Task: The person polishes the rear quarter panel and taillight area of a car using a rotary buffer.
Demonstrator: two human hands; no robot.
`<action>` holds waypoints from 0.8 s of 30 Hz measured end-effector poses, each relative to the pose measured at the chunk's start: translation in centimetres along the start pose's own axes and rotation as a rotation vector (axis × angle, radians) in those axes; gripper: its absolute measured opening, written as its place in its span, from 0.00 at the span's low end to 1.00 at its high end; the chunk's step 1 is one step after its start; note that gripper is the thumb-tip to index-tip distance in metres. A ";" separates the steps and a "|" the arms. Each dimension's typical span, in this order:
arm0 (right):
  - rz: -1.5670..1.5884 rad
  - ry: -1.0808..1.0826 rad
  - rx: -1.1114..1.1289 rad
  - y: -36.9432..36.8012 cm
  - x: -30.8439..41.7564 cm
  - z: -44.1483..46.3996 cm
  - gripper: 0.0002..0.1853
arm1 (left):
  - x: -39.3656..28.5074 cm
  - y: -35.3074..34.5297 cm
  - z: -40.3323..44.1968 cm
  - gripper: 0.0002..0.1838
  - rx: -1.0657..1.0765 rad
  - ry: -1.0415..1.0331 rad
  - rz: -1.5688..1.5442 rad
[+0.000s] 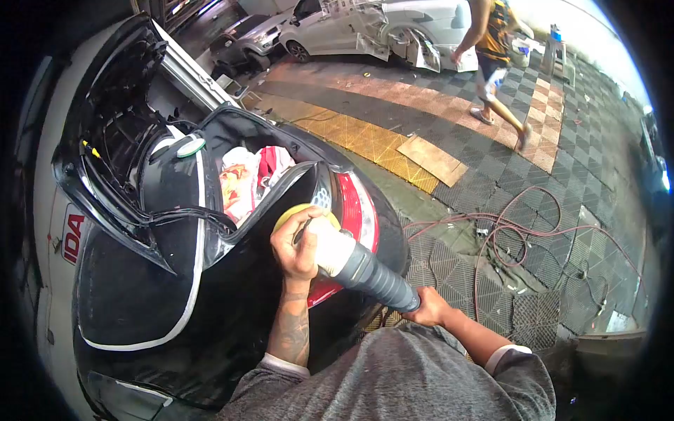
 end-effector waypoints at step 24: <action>-0.045 0.025 0.039 -8.2 0.2 -3.4 0.23 | -2.6 7.1 -7.7 0.18 -0.065 -0.121 0.114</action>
Point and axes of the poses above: each hand's wrist, its own z-axis towards the middle knuckle, its own y-axis out of the back of the hand, x = y × z, the point moved 2 cm from there along z, towards the middle knuckle, and after that the axes turned 1 degree about z, right-handed, at the moved point
